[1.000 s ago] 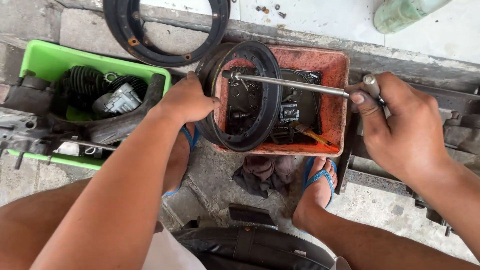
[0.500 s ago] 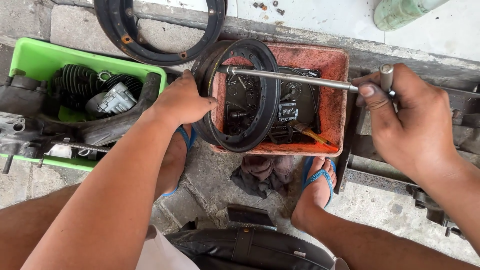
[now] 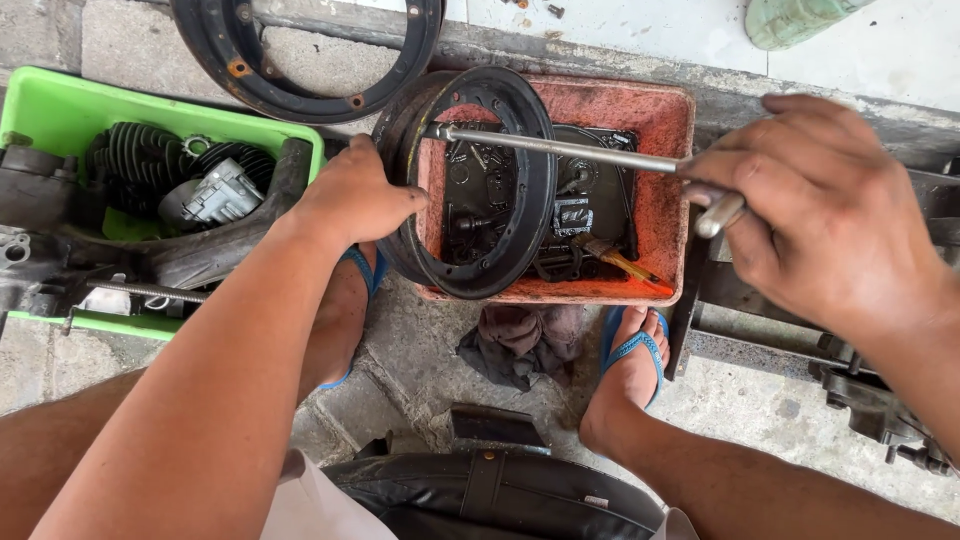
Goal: The person uses a socket wrench to loosen bolts on a circular brake drum, then removes the drum and places it in a green bin. They then pick up brake shoes and a metal backing plate, aligning them together before placing the assembly on the floor.
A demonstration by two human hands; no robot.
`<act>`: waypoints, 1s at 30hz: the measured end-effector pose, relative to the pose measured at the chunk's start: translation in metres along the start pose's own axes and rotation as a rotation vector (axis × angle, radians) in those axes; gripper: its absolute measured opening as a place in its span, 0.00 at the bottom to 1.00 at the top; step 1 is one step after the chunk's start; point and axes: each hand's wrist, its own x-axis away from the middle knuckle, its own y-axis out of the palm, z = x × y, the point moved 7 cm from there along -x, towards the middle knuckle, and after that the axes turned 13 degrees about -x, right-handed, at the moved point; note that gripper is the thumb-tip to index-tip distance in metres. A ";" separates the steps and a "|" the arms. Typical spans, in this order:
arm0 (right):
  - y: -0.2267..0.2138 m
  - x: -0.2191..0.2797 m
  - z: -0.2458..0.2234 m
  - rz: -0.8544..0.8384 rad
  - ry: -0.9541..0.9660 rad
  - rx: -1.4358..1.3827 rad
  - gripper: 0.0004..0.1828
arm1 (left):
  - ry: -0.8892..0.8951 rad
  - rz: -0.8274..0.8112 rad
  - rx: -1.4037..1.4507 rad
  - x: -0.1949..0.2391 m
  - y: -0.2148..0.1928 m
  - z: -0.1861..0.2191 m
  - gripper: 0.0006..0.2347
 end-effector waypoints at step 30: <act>0.018 0.015 0.073 0.251 1.240 -0.603 0.32 | -0.093 0.565 0.436 -0.015 0.009 0.018 0.27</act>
